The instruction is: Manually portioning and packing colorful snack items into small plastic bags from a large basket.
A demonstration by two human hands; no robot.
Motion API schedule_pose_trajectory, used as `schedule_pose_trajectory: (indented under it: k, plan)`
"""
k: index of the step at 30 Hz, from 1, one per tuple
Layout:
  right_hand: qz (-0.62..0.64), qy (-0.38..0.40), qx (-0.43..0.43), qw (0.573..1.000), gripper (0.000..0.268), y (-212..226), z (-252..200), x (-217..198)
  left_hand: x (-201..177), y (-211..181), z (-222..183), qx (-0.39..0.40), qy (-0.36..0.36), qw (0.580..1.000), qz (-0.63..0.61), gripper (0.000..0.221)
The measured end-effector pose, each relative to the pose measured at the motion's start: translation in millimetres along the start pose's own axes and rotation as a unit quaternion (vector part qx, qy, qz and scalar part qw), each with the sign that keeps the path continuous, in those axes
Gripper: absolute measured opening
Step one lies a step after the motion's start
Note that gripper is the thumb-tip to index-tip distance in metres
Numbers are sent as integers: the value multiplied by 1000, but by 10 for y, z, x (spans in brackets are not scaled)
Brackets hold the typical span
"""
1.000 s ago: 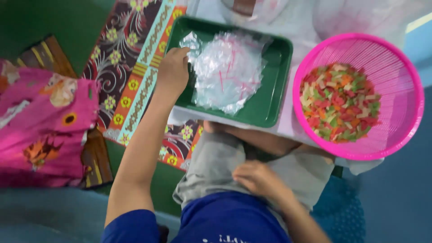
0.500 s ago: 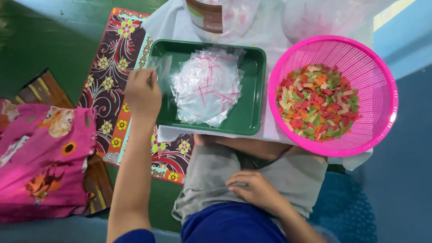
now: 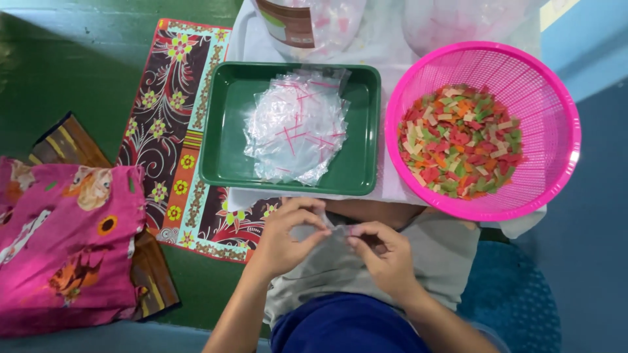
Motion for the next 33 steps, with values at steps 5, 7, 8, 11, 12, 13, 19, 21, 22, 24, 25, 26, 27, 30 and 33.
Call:
schedule_pose_trajectory:
  k: [5, 7, 8, 11, 12, 13, 19, 21, 22, 24, 25, 26, 27, 30, 33]
  plan:
    - [145, -10, 35, 989, 18, -191, -65, -284, 427, 210, -48, -87, 178, 968, -151, 17]
    - [134, -38, 17, 990, 18, -164, -49, -425, 472, 237, -19, -95, 160, 970, -153, 14]
    - [120, -61, 1, 991, 18, -143, -55, -511, 465, 265, -10, -105, 136, 973, -156, 12]
    - [127, -77, -6, 989, 17, -142, -52, -569, 452, 208, 20, -115, 82, 987, -77, 13]
    - [127, -76, -4, 989, 17, -86, -41, -536, 435, 194, 23, -116, 81, 987, -77, 13]
    - [70, -81, -11, 994, 16, -23, -31, -511, 434, 127, 28, -83, 95, 991, -40, 33]
    - [-234, -7, -125, 964, 17, 614, 96, -152, 459, -87, -51, 29, 147, 987, 48, 42]
    - [-255, 33, -133, 957, 18, 584, 110, -69, 519, -23, -104, 48, 160, 984, 60, 28]
    - [-270, 41, -162, 948, 14, 601, 104, -37, 534, -27, -107, 79, 152, 982, 76, 17]
    - [-284, 48, -190, 939, 10, 594, 104, -17, 555, -21, -103, 110, 146, 979, 91, 8]
    - [-285, 49, -190, 938, 9, 572, 111, -22, 568, -34, -102, 134, 148, 972, 126, 9]
    - [-286, 51, -190, 938, 9, 549, 114, -28, 581, -45, -108, 158, 149, 963, 161, 9]
    - [-286, 50, -189, 938, 9, 507, 116, -26, 589, -53, -105, 157, 150, 963, 160, 9]
    - [-297, 10, -227, 927, 4, 504, 111, -62, 668, 103, -102, 95, 185, 967, 150, 12]
    - [-338, -93, -235, 907, 20, 422, 70, -219, 695, 344, -109, 23, 188, 972, 142, 11]
Point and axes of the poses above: each hand's wrist, its own z-axis towards the middle knuckle, its own x-axis out of the palm, y = z × x, the point moved 10 cm from there along z, towards the middle knuckle, and after that the axes turned 9 degrees about -y, right-handed, at the moved point
